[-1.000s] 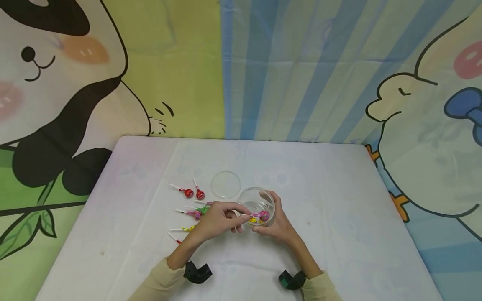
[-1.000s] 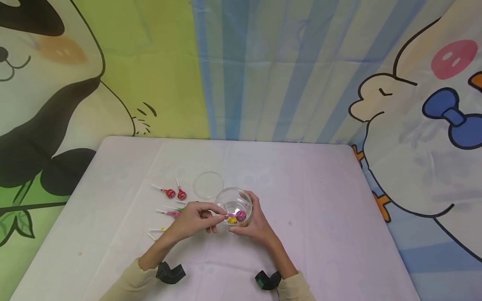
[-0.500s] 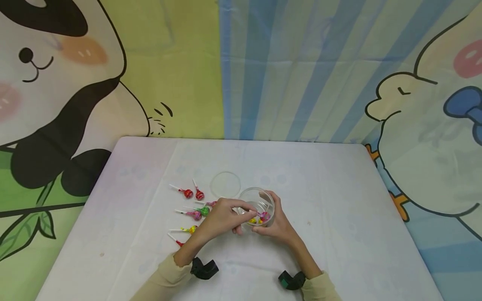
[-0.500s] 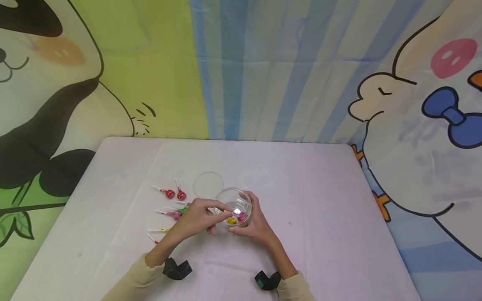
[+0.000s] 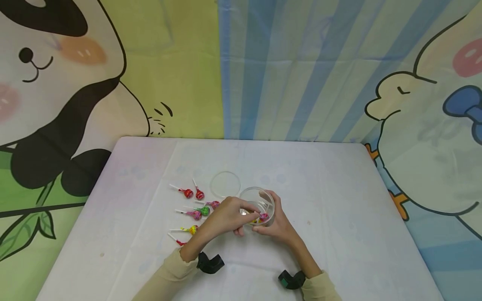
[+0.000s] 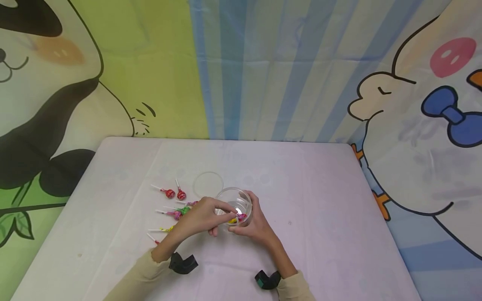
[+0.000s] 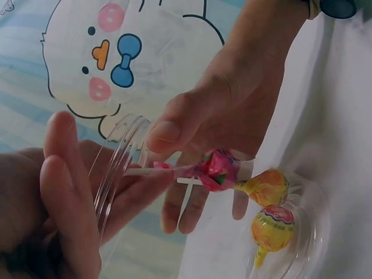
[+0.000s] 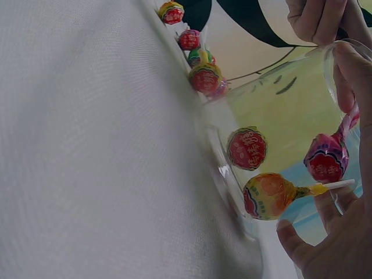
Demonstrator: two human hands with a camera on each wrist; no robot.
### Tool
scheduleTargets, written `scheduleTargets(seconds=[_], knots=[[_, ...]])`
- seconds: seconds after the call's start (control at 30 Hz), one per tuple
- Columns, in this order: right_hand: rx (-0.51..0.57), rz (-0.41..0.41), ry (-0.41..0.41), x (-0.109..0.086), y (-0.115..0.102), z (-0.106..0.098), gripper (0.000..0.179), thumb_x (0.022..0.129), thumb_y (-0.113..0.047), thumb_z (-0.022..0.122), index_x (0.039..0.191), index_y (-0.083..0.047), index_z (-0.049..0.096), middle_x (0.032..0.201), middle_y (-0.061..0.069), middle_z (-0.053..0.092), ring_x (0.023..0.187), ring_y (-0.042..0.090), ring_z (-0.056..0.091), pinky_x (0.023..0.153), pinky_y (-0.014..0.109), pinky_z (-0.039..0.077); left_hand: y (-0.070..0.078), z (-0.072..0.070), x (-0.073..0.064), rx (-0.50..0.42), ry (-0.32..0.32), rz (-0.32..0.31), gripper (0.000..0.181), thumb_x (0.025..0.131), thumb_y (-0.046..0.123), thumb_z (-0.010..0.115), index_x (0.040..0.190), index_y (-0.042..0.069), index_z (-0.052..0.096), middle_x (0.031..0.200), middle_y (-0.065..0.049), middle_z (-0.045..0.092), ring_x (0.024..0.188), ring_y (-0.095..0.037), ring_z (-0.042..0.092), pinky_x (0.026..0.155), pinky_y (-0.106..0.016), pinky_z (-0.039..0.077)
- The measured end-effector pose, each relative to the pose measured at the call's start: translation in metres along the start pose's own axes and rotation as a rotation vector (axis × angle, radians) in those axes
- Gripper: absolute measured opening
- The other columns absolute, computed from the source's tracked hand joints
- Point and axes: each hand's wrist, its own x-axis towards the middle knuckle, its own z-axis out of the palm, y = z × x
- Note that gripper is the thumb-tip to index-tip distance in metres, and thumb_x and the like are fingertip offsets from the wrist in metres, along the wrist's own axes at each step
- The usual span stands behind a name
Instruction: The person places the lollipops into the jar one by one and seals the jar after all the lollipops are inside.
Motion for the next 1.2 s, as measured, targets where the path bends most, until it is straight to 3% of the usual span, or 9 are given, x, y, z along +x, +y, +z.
scheduleTargets(seconds=[0.3,0.5,0.6,0.67,0.83,0.93,1.0,1.1,1.2], knots=[[0.001,-0.004,-0.007,0.001,0.000,0.002,0.105,0.070,-0.020,0.087,0.147,-0.018,0.016,0.151,0.015,0.034,0.132,0.041,0.043,0.105,0.042,0.042,0.004,0.003,0.002,0.076,0.014,-0.024,0.016,0.091,0.025,0.061,0.097,0.022,0.076,0.076,0.001,0.074,0.036,-0.007,0.058,0.042,-0.030,0.047],[-0.032,-0.009,0.005,0.002,0.001,0.000,0.107,0.068,-0.017,0.088,0.148,-0.019,0.017,0.150,0.011,0.035,0.132,0.041,0.041,0.105,0.034,0.040,0.006,0.006,0.004,0.132,0.054,-0.030,0.018,0.092,0.026,0.060,0.101,0.020,0.074,0.095,0.002,0.075,0.035,-0.004,0.056,0.042,-0.028,0.045],[-0.046,-0.004,0.006,0.003,0.001,-0.001,0.106,0.068,-0.014,0.087,0.148,-0.020,0.017,0.151,0.010,0.036,0.133,0.041,0.040,0.106,0.038,0.040,0.005,0.008,0.000,0.140,0.099,-0.021,0.020,0.094,0.028,0.061,0.108,0.019,0.072,0.090,-0.003,0.075,0.034,-0.002,0.054,0.042,-0.025,0.043],[-0.049,-0.003,0.006,0.002,0.001,-0.001,0.106,0.069,-0.012,0.087,0.148,-0.020,0.017,0.151,0.011,0.035,0.134,0.041,0.040,0.106,0.046,0.041,0.003,0.009,-0.005,0.128,0.139,0.029,0.021,0.094,0.027,0.062,0.111,0.019,0.071,0.088,-0.002,0.074,0.033,0.000,0.052,0.042,-0.023,0.042],[-0.042,-0.001,0.018,0.002,0.001,0.002,0.105,0.069,-0.017,0.087,0.148,-0.017,0.017,0.150,0.017,0.036,0.135,0.044,0.039,0.106,0.064,0.035,-0.010,0.012,-0.031,0.208,0.370,0.298,0.033,0.091,0.019,0.068,0.124,0.014,0.063,0.110,0.000,0.069,0.044,0.010,0.047,0.045,-0.011,0.039],[-0.047,0.007,0.024,0.002,0.001,0.005,0.105,0.069,-0.022,0.087,0.147,-0.017,0.018,0.149,0.017,0.036,0.135,0.044,0.040,0.108,0.067,0.030,-0.022,0.011,-0.053,0.305,0.533,0.374,0.046,0.086,0.012,0.073,0.129,0.013,0.058,0.118,-0.001,0.065,0.053,0.010,0.045,0.048,-0.005,0.037],[-0.042,0.014,0.026,0.002,0.000,0.006,0.106,0.067,-0.020,0.087,0.147,-0.018,0.018,0.149,0.015,0.037,0.135,0.044,0.039,0.108,0.067,0.029,-0.032,0.008,-0.069,0.345,0.607,0.369,0.051,0.081,0.008,0.076,0.128,0.012,0.058,0.118,-0.002,0.064,0.053,0.010,0.043,0.048,-0.004,0.035],[-0.028,0.019,0.033,0.002,-0.001,0.005,0.107,0.066,-0.013,0.087,0.147,-0.017,0.018,0.149,0.015,0.037,0.136,0.044,0.037,0.109,0.068,0.026,-0.050,-0.001,-0.093,0.411,0.668,0.264,0.054,0.077,0.005,0.079,0.127,0.013,0.059,0.116,-0.002,0.065,0.052,0.012,0.039,0.045,-0.005,0.032],[-0.026,0.018,0.034,0.001,-0.002,0.003,0.108,0.065,-0.010,0.087,0.147,-0.017,0.018,0.150,0.015,0.037,0.137,0.045,0.036,0.110,0.069,0.024,-0.071,-0.016,-0.116,0.562,0.712,0.164,0.053,0.076,0.005,0.079,0.125,0.013,0.061,0.112,-0.002,0.066,0.048,0.012,0.028,0.040,-0.007,0.027]])
